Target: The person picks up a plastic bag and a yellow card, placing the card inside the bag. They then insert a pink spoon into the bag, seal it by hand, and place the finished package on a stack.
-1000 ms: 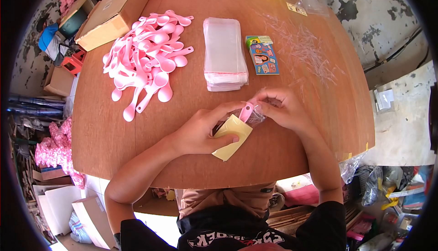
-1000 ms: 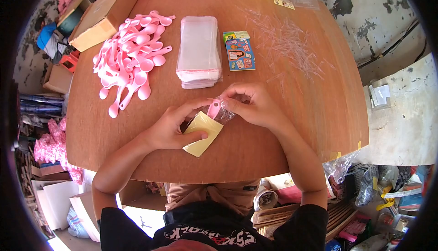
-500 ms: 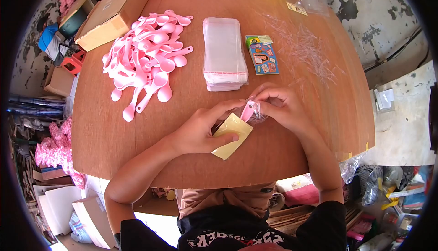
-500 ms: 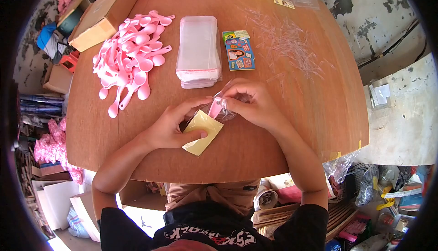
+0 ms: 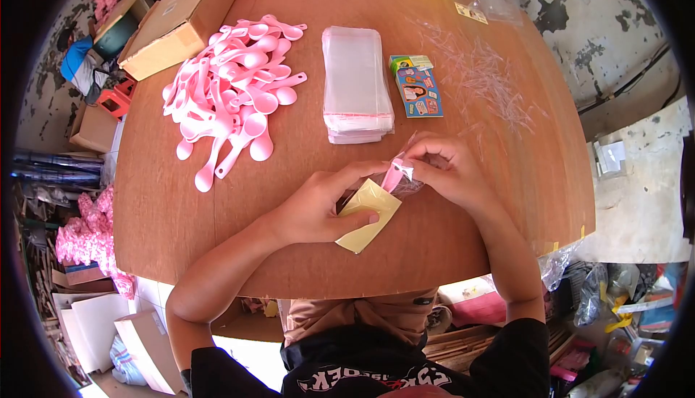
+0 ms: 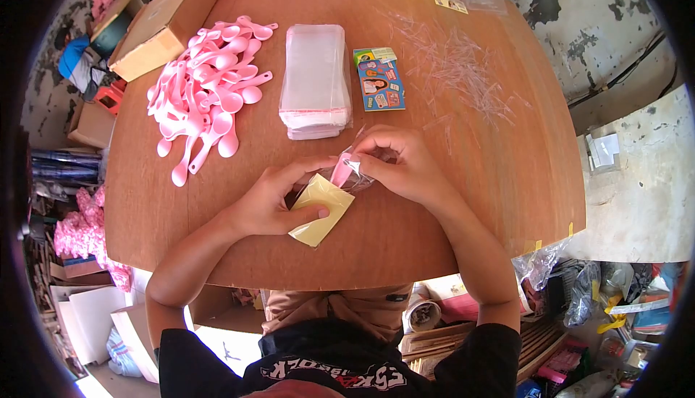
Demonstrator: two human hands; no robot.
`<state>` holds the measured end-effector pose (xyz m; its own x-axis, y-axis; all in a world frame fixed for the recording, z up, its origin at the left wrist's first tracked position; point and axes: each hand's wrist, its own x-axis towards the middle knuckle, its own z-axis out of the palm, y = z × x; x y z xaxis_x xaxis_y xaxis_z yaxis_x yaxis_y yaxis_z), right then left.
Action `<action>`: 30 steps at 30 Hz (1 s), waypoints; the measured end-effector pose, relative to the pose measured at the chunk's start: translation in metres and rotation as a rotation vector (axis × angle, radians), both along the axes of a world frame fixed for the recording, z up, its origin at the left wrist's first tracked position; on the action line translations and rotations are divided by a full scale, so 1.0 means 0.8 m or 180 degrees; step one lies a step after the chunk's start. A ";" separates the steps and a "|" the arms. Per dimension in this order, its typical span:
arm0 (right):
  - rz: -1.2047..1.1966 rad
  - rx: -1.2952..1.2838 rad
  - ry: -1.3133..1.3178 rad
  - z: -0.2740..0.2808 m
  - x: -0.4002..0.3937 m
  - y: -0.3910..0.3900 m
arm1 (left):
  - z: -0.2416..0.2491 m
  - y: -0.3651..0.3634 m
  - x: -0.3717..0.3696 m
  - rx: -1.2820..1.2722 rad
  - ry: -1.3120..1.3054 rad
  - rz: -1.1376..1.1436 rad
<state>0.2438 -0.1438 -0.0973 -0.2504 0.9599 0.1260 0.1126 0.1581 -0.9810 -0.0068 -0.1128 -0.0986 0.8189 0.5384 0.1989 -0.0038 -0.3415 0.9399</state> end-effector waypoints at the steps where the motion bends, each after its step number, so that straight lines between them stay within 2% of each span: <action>1: -0.0010 0.0002 0.0001 0.001 0.000 0.000 | 0.001 0.000 0.000 -0.0068 0.0107 -0.0024; 17: -0.0016 -0.0042 -0.0336 0.006 -0.005 -0.003 | -0.003 0.000 0.000 0.0100 0.0056 -0.0009; 23: 0.0085 0.0196 -0.0708 0.011 -0.006 -0.005 | -0.004 0.000 -0.001 0.0045 0.0054 0.0036; 26: 0.0067 0.0194 -0.0672 0.008 -0.007 -0.006 | -0.003 0.000 -0.002 0.0037 0.0155 -0.0015; 28: -0.0050 0.0009 0.0132 -0.001 -0.007 -0.005 | -0.004 -0.001 -0.001 -0.0202 0.0019 0.0118; 30: -0.0193 0.0103 0.0135 0.005 -0.006 -0.004 | -0.011 0.001 0.001 -0.0335 -0.0078 0.0162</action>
<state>0.2389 -0.1472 -0.0930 -0.1856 0.9684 0.1666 0.0813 0.1841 -0.9795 -0.0059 -0.1122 -0.1074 0.7855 0.5982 0.1588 -0.0124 -0.2412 0.9704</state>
